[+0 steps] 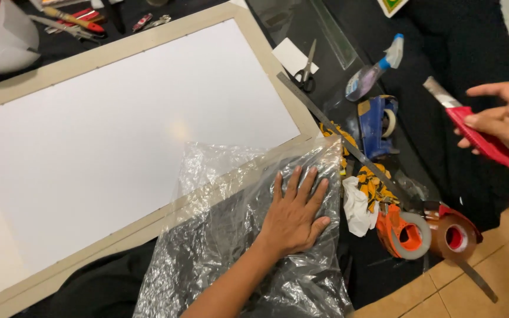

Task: The person trims a piece of plastic sheeting over a mounted artwork using a utility knife and then smooths the plastic by hand across the surface.

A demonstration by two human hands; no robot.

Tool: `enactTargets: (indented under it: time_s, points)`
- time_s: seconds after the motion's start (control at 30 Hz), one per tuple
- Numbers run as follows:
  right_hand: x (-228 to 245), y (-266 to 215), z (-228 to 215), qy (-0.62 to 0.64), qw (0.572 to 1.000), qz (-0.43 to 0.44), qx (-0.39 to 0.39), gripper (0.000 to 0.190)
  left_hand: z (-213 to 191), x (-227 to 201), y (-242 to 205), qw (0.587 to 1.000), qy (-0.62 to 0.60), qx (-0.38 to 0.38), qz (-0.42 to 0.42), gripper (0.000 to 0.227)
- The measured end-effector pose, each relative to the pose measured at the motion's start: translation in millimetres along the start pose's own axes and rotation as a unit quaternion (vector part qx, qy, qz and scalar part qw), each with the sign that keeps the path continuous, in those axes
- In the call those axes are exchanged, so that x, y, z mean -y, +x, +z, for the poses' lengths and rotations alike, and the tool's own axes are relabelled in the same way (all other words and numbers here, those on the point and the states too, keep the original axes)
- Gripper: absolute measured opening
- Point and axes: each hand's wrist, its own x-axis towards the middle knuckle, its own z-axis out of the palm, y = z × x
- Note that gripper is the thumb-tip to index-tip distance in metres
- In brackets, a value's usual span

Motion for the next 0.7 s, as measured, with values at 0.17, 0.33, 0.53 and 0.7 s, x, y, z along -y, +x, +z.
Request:
enactTargets:
  time_s: [0.17, 0.33, 0.53, 0.7]
  points:
    - [44.4, -54.5, 75.6, 0.154, 0.984, 0.075, 0.048, 0.062, -32.1, 3.5, 7.2, 0.997, -0.077, 0.010, -0.011, 0.078]
    - [-11.9, -110.7, 174.4, 0.203, 0.958, 0.189, 0.078, 0.034, -164.4, -31.4, -45.0, 0.958, -0.229, 0.127, -0.116, 0.114]
    - [43.6, -142.5, 223.1, 0.227, 0.950, 0.207, 0.059, 0.025, -64.0, -36.8, -194.5, 0.907, -0.181, 0.343, -0.163, 0.042]
    - [82.7, -134.7, 225.7, 0.254, 0.959, 0.125, 0.027, 0.013, -31.1, -9.1, -269.4, 0.988, -0.047, 0.135, -0.051, 0.012]
